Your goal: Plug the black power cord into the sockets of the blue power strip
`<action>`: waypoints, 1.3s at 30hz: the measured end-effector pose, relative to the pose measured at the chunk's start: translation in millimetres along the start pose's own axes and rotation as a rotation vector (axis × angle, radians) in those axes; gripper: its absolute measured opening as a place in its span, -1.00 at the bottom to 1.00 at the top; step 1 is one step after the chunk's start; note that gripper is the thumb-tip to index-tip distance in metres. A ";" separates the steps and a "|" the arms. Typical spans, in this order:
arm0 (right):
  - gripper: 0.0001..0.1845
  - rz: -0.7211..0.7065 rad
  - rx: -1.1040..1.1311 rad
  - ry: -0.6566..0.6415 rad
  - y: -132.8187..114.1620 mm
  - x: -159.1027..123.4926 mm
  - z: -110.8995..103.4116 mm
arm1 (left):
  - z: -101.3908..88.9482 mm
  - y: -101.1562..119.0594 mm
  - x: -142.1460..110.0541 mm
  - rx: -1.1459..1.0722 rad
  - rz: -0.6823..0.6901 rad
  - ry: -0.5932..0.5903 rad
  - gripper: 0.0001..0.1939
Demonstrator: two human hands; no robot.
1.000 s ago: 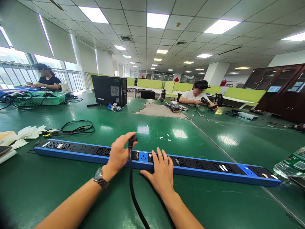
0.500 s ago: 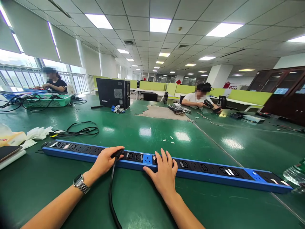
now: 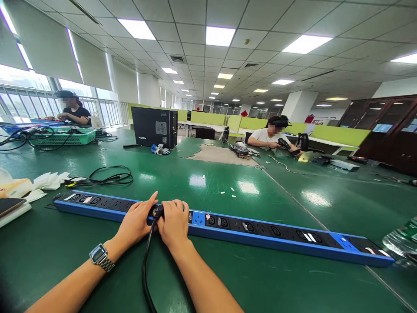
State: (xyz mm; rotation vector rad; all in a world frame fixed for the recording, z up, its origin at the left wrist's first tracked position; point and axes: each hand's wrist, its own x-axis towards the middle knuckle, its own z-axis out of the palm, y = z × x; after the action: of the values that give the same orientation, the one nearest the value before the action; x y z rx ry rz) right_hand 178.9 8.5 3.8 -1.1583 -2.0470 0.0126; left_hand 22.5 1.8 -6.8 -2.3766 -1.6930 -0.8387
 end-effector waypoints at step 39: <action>-0.57 0.171 -0.247 0.086 169.0 -105.1 -126.3 | 37.6 145.4 37.8 -0.410 0.355 -0.057 -0.46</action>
State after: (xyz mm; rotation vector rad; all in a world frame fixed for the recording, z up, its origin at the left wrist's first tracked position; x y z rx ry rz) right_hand 410.9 -12.7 -32.2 -1.4574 -1.9071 -0.2078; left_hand 175.9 -6.1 12.8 -2.8678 -1.1389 -1.1457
